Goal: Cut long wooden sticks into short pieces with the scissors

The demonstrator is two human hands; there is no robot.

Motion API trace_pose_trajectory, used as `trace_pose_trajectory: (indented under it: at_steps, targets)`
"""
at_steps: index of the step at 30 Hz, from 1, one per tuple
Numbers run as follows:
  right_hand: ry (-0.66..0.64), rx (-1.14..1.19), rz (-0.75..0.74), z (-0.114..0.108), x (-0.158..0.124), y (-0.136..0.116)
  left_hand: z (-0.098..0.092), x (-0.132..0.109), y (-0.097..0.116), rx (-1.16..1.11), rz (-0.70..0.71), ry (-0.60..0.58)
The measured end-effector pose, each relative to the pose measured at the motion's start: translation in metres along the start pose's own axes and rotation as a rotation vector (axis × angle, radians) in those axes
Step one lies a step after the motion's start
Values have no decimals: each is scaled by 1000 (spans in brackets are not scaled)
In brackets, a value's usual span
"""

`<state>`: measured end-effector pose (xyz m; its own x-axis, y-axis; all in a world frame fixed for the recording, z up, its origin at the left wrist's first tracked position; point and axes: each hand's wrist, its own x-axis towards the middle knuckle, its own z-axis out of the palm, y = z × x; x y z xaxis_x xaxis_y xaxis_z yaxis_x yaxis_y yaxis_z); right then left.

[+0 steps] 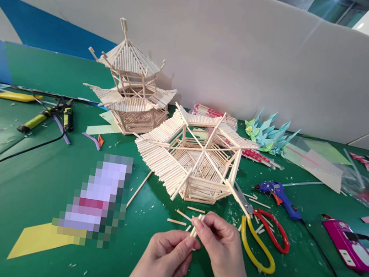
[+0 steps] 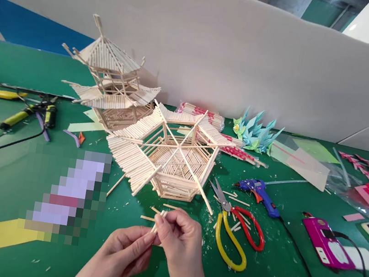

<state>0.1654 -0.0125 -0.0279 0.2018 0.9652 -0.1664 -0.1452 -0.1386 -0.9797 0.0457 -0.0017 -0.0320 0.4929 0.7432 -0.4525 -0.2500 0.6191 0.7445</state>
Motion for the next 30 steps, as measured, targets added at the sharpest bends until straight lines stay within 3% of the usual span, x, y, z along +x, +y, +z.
trace_pose_trajectory:
  at_steps: [10, 30]
  targets:
    - [111, -4, 75, -2, 4, 1, 3, -3, 3, -285, -148, 10]
    - [131, -76, 9, -2, 4, 3, 1, 0, -2, -101, -77, 20]
